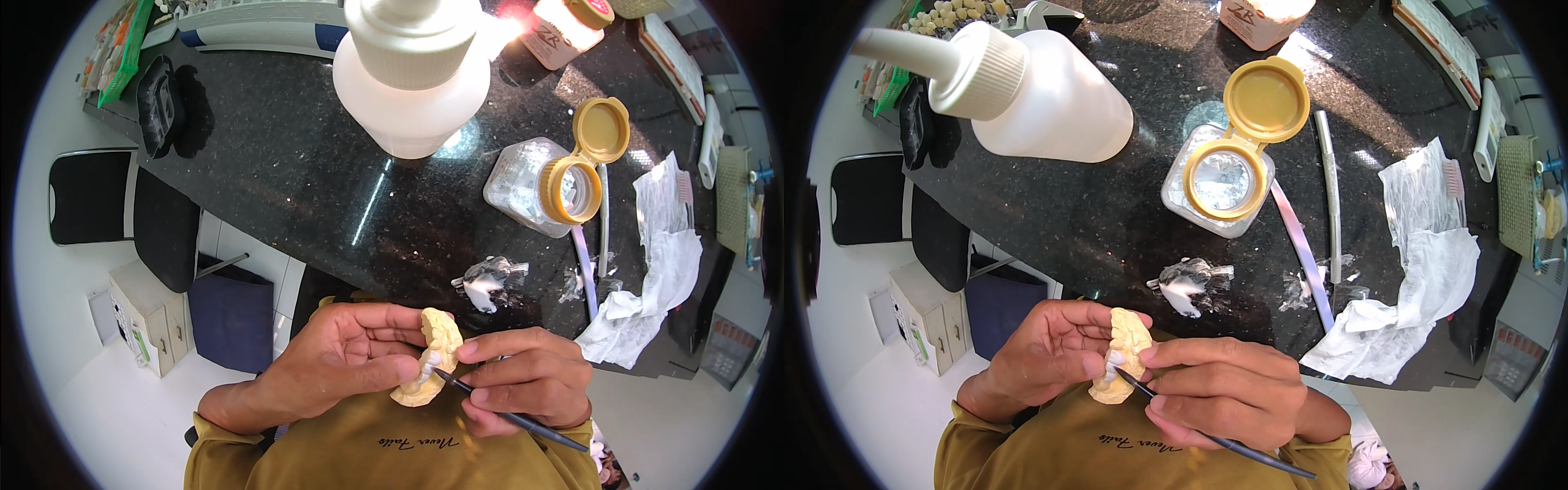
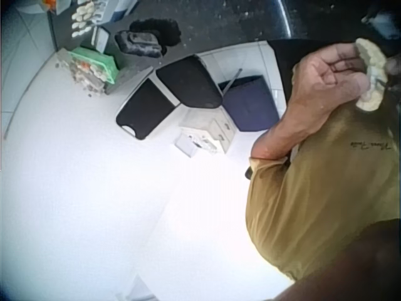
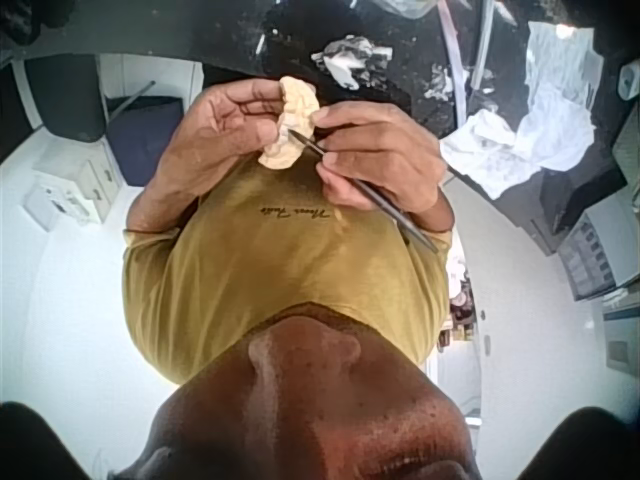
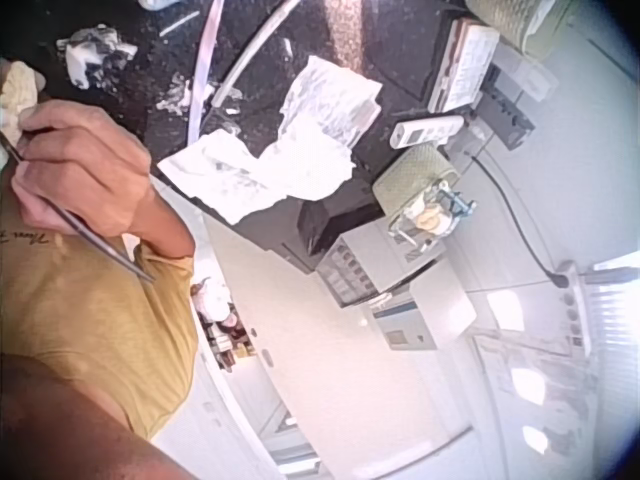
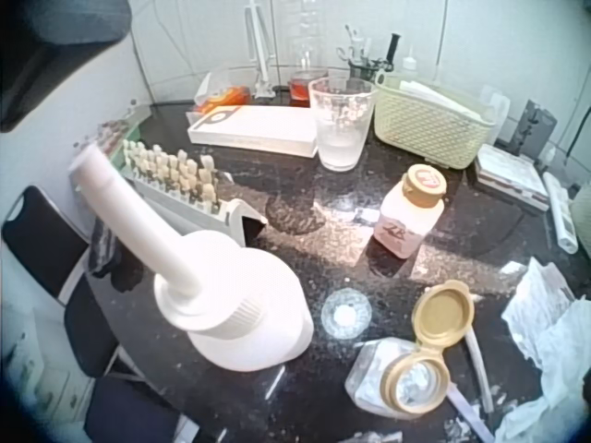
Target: The person applies a white substance to a dental model using a small brush, frequently dipping the brush into a small container and dabbing it on a paper towel.
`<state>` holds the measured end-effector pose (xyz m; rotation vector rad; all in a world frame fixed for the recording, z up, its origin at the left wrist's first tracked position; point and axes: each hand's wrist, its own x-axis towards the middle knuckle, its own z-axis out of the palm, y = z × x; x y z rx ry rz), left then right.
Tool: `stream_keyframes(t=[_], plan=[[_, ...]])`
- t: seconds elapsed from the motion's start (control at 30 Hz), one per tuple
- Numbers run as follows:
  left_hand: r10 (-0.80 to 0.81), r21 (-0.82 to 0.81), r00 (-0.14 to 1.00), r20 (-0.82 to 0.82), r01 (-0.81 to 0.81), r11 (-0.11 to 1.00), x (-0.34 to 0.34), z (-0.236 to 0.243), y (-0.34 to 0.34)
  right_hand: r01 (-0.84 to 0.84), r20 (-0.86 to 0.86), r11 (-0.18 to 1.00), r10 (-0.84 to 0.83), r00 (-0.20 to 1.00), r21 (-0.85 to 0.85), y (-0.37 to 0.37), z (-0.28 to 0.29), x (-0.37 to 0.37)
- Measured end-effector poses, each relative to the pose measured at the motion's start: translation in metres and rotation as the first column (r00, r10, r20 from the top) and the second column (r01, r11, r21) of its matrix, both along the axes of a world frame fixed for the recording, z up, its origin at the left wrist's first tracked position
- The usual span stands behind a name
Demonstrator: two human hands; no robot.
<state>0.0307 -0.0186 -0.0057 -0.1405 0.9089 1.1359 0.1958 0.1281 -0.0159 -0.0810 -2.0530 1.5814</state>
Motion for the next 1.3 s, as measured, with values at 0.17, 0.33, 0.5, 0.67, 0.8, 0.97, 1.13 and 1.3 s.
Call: stream_keyframes(t=[0.17,0.33,0.5,0.67,0.8,0.97,1.13,1.3], plan=[[0.002,0.01,1.0,-0.003,-0.002,1.0,0.0,-0.001,-0.001,-0.006,-0.011,1.0,0.007,1.0,0.02,0.0,-0.001,0.0],[-0.042,0.03,0.999,-0.033,0.043,0.999,0.0,-0.003,-0.001,0.046,-0.097,0.996,-0.053,0.994,-0.072,0.002,-0.005,0.008],[-0.007,0.058,0.999,0.038,0.005,0.998,0.0,0.0,0.002,0.183,0.017,0.967,-0.183,0.983,-0.179,0.007,0.004,0.033],[0.028,0.118,0.996,0.09,-0.039,0.992,0.002,-0.01,-0.002,0.389,0.046,0.907,-0.387,0.921,-0.163,-0.008,-0.001,0.036],[0.036,0.167,0.988,0.149,-0.061,0.984,0.003,-0.015,-0.005,0.191,0.059,0.975,-0.198,0.978,0.116,-0.003,0.007,0.027],[0.057,0.185,0.982,0.177,-0.091,0.978,0.006,-0.019,-0.005,0.162,0.108,0.97,-0.183,0.977,0.179,-0.013,0.005,0.018],[0.087,0.197,0.978,0.19,-0.124,0.973,0.008,-0.019,-0.008,0.217,0.135,0.945,-0.254,0.958,0.244,-0.015,0.008,0.031],[0.064,0.275,0.971,0.229,-0.127,0.953,0.006,-0.022,-0.009,0.434,0.112,0.899,-0.438,0.892,0.063,-0.02,0.005,0.047]])
